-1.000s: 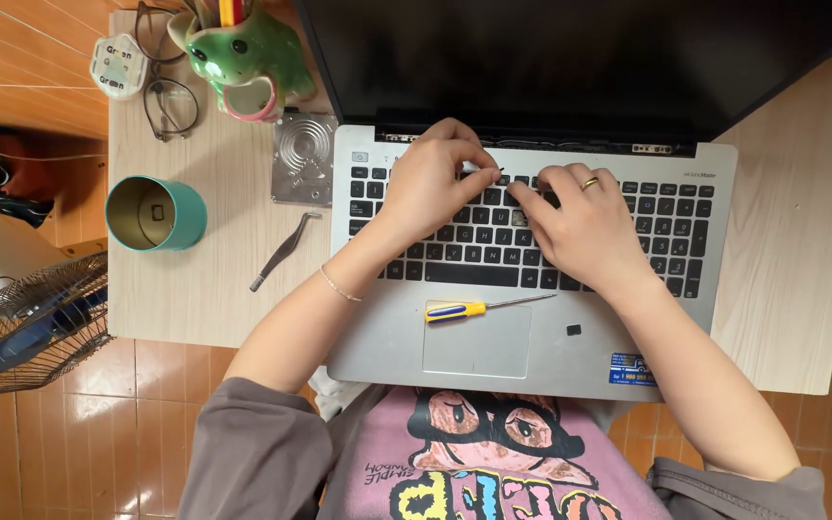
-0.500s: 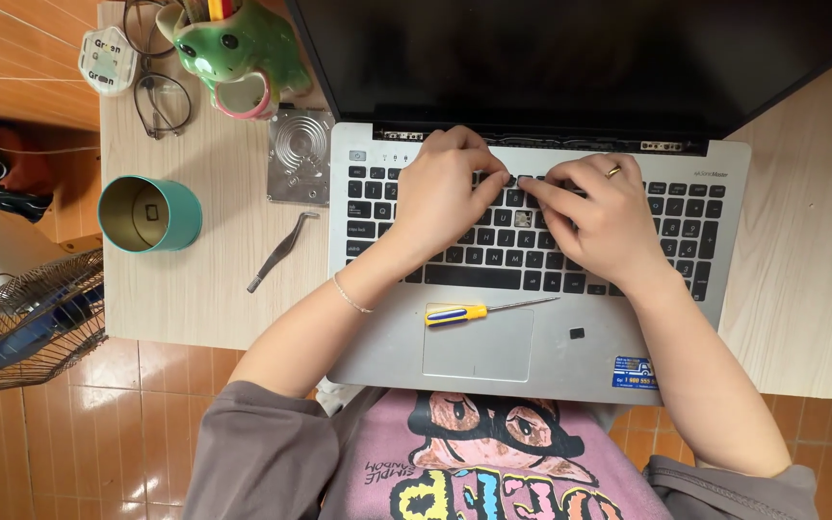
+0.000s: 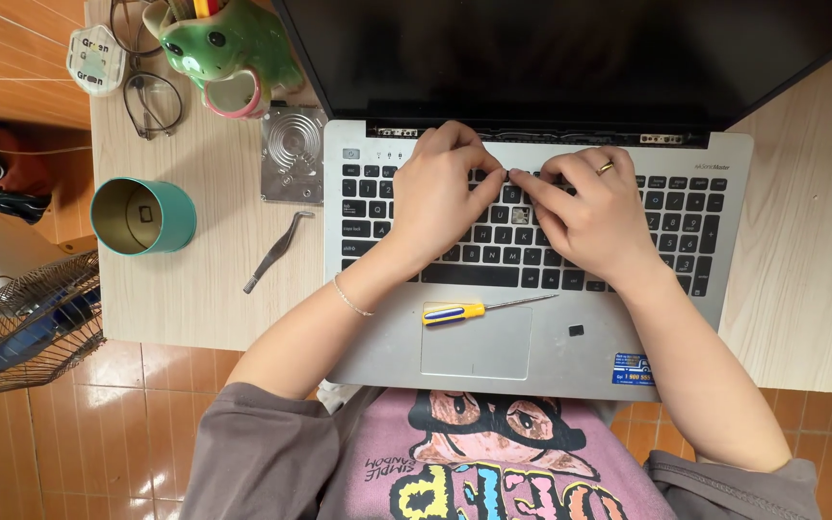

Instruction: A person is disassembling a laptop frame and prying at the keyboard area using a screwdriver and prying tool.

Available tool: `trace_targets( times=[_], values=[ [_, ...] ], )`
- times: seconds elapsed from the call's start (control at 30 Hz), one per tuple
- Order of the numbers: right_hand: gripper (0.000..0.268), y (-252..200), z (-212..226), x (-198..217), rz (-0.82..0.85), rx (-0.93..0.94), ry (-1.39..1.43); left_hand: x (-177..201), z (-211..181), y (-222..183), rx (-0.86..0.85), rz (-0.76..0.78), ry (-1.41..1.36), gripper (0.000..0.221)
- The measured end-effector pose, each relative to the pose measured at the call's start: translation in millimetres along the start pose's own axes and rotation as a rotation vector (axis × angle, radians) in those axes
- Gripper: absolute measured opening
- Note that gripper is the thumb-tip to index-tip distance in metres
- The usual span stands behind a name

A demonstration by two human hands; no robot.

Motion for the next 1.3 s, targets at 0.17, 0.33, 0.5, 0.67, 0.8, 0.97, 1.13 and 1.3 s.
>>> trace_targets(
  times=[0.17,0.33,0.5,0.67,0.8,0.97,1.13,1.3],
  values=[
    [0.041,0.1,0.6,-0.3,0.002,-0.009,0.001,0.7,-1.3,-0.4,0.003,-0.005,-0.009,0.01],
    [0.042,0.8,2.1,0.0,0.009,-0.013,0.0,1.4,-1.9,-1.3,-0.008,-0.012,0.001,0.009],
    [0.041,1.1,3.7,-0.7,0.009,-0.003,-0.032,-0.9,-1.3,-1.5,-0.037,-0.049,0.04,0.011],
    [0.041,-0.6,5.6,-2.8,0.019,0.011,-0.083,-1.0,-2.9,3.0,-0.022,-0.032,0.055,0.011],
    [0.037,0.1,10.4,-4.8,0.027,0.034,-0.209,-5.0,-1.0,18.9,0.005,0.062,0.141,0.011],
    [0.034,1.5,14.8,-4.8,0.044,0.0,-0.183,-20.4,2.2,37.7,0.049,0.242,0.258,0.014],
    [0.043,10.2,26.5,-9.5,0.14,-0.001,-0.237,-36.3,0.5,40.4,0.045,0.308,0.341,0.023],
    [0.043,20.6,19.8,-8.9,0.283,0.084,-0.174,-29.1,1.7,33.5,0.005,0.239,0.31,0.019]
  ],
)
Point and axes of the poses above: each hand's wrist, its own y-axis towards the middle knuckle, its own x-axis out of the back of the hand, z = x × y, the point moved 5 cm from there along y, towards the middle knuckle, and after that the axes turned 2 degrees about x, right-handed, at the moved point
